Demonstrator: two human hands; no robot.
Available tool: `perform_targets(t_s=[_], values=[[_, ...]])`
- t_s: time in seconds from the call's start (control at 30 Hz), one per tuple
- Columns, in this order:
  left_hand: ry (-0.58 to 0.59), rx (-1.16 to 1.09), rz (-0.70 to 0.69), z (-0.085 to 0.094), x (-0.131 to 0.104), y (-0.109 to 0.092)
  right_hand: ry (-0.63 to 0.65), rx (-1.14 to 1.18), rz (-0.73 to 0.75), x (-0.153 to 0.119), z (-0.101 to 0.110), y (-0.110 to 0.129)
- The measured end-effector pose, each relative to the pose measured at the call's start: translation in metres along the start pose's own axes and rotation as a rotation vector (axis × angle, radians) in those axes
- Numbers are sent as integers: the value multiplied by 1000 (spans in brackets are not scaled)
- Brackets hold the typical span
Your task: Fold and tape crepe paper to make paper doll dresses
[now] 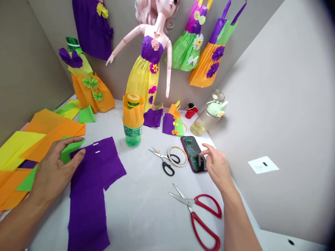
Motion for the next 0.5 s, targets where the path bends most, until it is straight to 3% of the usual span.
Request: perform_targets(t_s=[0.23, 0.5], values=[[0, -11, -5, -1, 0, 4, -120, 6, -93, 1, 13, -4], [-14, -21, -8, -1, -1, 3, -133, 13, -119, 1, 18, -6]])
Point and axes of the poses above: each hand's wrist, its own x-axis towards the middle knuckle, its own z-axis out of the back of the hand, y = z × x, the point moved 5 cm from there along x, towards the middle knuckle, and after that the axes turned 8 degrees about -x, right-handed, at the moved point
